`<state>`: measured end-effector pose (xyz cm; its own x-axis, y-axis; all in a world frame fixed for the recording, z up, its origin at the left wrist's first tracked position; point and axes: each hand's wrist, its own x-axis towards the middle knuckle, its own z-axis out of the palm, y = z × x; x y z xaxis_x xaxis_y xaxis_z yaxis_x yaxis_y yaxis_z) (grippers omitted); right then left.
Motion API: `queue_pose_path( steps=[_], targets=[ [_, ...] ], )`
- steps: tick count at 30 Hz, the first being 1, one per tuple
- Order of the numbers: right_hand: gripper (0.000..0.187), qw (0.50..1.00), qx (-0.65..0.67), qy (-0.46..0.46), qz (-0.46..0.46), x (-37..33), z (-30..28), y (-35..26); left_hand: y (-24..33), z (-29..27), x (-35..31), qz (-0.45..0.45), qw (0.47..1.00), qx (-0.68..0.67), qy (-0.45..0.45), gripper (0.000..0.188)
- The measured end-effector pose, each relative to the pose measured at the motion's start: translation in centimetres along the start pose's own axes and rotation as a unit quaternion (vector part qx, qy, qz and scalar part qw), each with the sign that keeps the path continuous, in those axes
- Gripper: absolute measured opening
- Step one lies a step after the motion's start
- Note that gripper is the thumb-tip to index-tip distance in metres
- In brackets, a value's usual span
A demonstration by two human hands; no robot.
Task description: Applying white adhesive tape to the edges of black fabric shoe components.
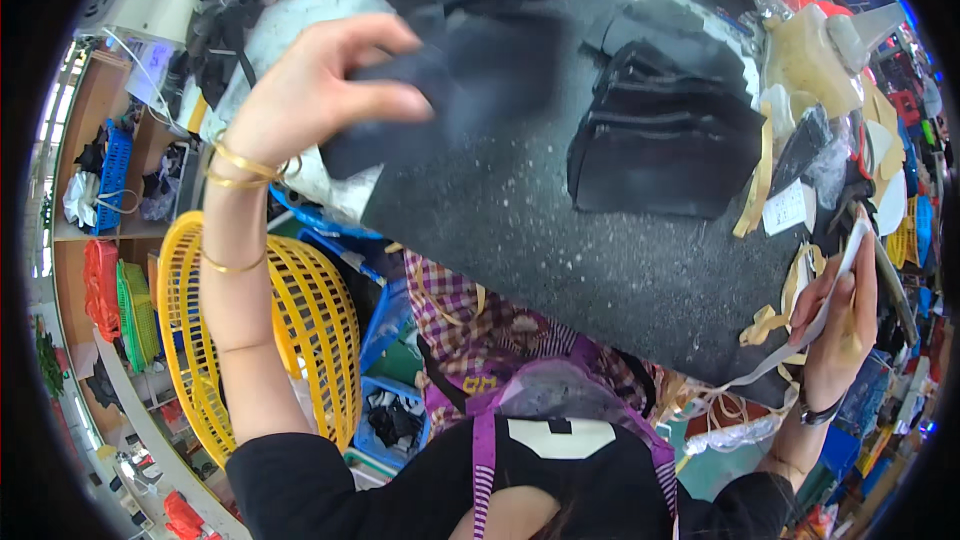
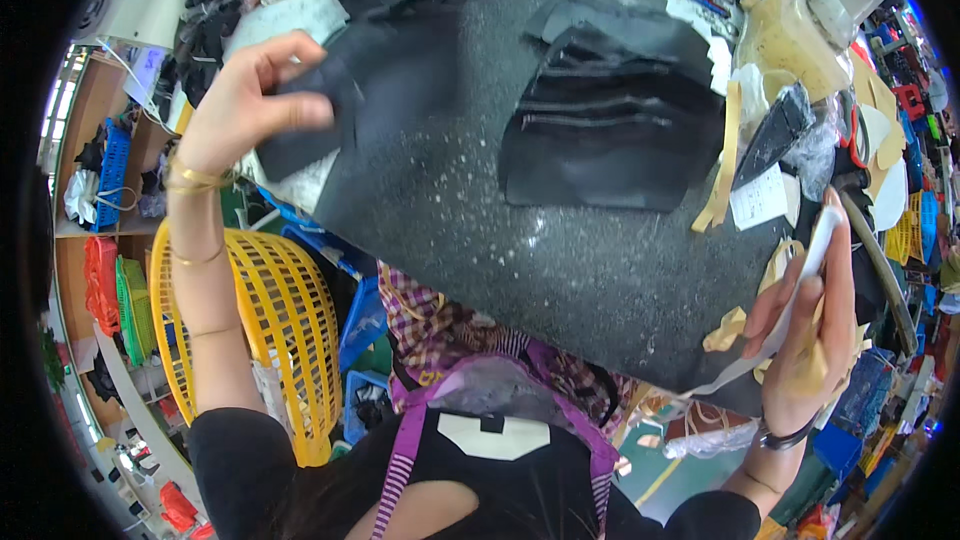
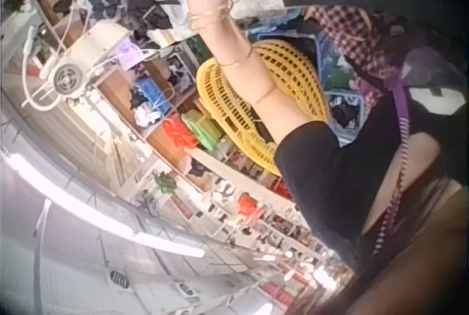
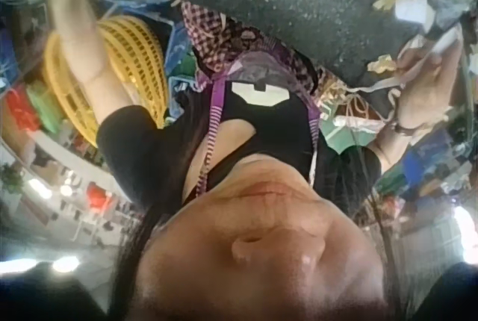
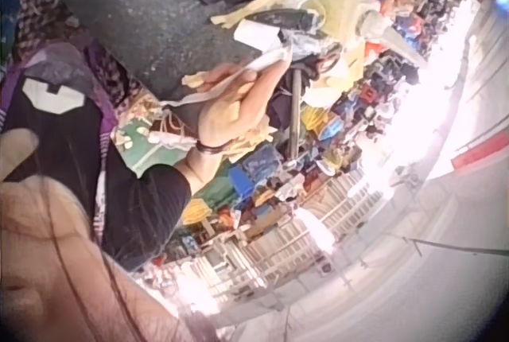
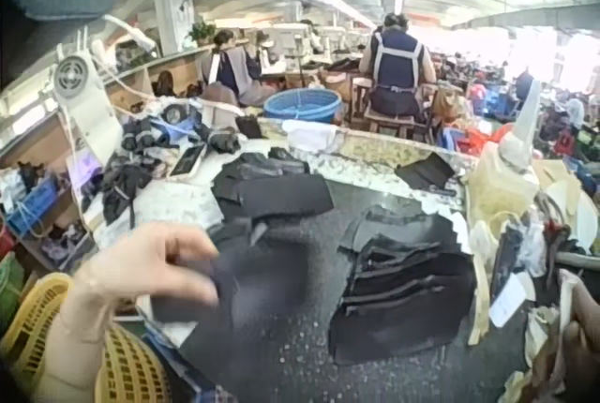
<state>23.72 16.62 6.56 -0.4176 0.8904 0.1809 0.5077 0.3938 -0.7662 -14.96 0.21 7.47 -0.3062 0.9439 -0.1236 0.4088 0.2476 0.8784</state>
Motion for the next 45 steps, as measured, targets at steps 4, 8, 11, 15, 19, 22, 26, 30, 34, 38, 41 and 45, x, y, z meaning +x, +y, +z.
queue_pose_path(
  steps=[4,8,11,15,19,22,26,30,34,38,41,45],
  targets=[
    [0.063,0.981,0.146,-0.124,0.021,0.2,1.2,-3.1,1.9,10.7,0.0,0.162,0.945,0.081,-0.273,0.033],
    [0.049,0.952,0.111,-0.278,0.070,-0.1,3.5,-4.6,-0.9,15.5,-0.9,0.254,0.925,0.242,-0.148,0.044],
    [0.010,0.924,0.046,-0.370,0.083,1.2,3.3,-2.9,-0.8,13.7,-1.3,0.359,0.885,0.293,0.039,0.043],
    [0.008,0.908,0.091,-0.408,0.014,2.1,6.5,-1.5,-2.8,14.2,-5.2,0.388,0.871,0.301,-0.018,0.037],
    [0.008,0.862,0.085,-0.499,0.045,3.8,10.2,-1.9,-4.1,15.1,-6.0,0.366,0.828,0.418,-0.083,0.043],
    [0.020,0.841,0.034,-0.534,0.084,4.3,11.7,-1.7,-3.9,15.4,-6.3,0.346,0.839,0.414,-0.071,0.040],
    [0.023,0.834,0.031,-0.540,0.108,4.7,12.1,-2.3,-4.0,15.9,-6.0,0.353,0.840,0.407,-0.062,0.034],
    [0.019,0.869,-0.046,-0.493,-0.013,4.3,10.7,-2.8,-4.2,15.7,-5.5,0.340,0.856,0.382,-0.082,0.031],
    [0.025,0.896,0.253,-0.334,-0.147,3.2,9.3,-1.7,-4.3,16.3,-5.9,0.339,0.840,0.416,-0.080,0.033],
    [0.032,0.886,0.239,-0.397,0.003,3.1,7.3,-1.4,-4.2,16.2,-5.9,0.338,0.833,0.429,-0.086,0.032],
    [0.044,0.883,-0.153,-0.370,-0.244,2.2,6.6,-1.4,-4.0,16.2,-5.8,0.333,0.838,0.420,-0.101,0.031],
    [0.027,0.884,-0.157,-0.391,-0.203,2.4,6.1,-0.1,-3.7,16.5,-6.0,0.304,0.855,0.411,-0.086,0.033]
  ],
)
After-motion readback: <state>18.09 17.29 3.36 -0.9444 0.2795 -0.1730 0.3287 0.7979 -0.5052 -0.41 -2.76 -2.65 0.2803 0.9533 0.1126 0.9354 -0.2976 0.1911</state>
